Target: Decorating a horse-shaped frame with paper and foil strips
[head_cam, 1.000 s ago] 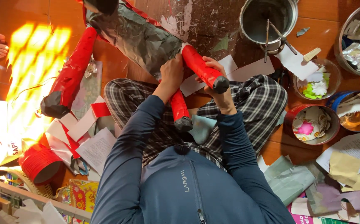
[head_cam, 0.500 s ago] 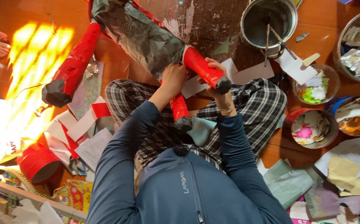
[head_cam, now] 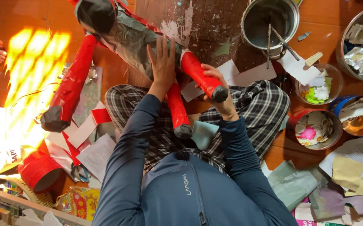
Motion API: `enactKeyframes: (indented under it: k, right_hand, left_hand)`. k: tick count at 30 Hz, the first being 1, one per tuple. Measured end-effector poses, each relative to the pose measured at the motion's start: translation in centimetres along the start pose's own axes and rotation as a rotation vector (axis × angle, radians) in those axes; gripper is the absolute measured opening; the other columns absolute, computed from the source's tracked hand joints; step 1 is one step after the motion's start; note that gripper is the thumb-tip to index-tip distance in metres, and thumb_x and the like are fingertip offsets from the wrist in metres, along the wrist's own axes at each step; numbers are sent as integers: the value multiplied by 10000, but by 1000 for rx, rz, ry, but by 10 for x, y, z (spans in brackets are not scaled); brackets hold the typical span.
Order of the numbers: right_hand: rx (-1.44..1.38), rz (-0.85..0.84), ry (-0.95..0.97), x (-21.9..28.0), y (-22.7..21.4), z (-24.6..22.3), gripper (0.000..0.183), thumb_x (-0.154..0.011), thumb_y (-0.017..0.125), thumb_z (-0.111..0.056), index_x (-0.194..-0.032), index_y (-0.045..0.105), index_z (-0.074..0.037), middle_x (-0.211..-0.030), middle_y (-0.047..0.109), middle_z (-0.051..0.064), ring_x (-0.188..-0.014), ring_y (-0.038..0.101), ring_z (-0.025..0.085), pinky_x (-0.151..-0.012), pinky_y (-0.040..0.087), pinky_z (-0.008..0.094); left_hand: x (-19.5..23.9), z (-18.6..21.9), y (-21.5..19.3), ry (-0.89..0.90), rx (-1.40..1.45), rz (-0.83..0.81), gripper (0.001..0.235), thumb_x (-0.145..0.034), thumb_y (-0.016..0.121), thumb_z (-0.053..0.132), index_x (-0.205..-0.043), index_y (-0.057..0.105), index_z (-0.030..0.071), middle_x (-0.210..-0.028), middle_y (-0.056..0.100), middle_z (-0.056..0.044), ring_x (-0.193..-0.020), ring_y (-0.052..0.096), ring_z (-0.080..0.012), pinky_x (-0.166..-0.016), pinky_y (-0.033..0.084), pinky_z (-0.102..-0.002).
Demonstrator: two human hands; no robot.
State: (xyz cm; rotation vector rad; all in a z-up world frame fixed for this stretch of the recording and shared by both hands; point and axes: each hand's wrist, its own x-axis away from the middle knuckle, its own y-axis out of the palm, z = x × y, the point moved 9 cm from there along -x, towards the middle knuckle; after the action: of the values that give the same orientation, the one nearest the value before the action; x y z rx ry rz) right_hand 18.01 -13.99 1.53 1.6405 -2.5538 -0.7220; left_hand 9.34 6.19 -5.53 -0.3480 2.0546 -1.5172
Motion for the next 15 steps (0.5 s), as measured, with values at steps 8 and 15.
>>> enactKeyframes:
  k: [8,15]
  right_hand:
    - [86,-47,-78,-1,-7,19,788,-936,824,-582,-1535,522,-169,-1706,424,150,-1149,738,288,-1032,591,494]
    - [210,147,-120,4,-13,22,1100,-877,929,-395,-1691,243,-118,-1637,459,260,-957,736,301,-850,652,446]
  left_hand:
    - [19,-24,-30,3,366,-15,1177,-527,956,73,-1628,542,105,-1708,422,-237,-1615,306,-464,-1282,75,-763]
    - [135,-240,93,-949,723,201,701,-909,859,517,-1464,675,130,-1312,729,-217,-1181,748,-401,-1010,625,-488]
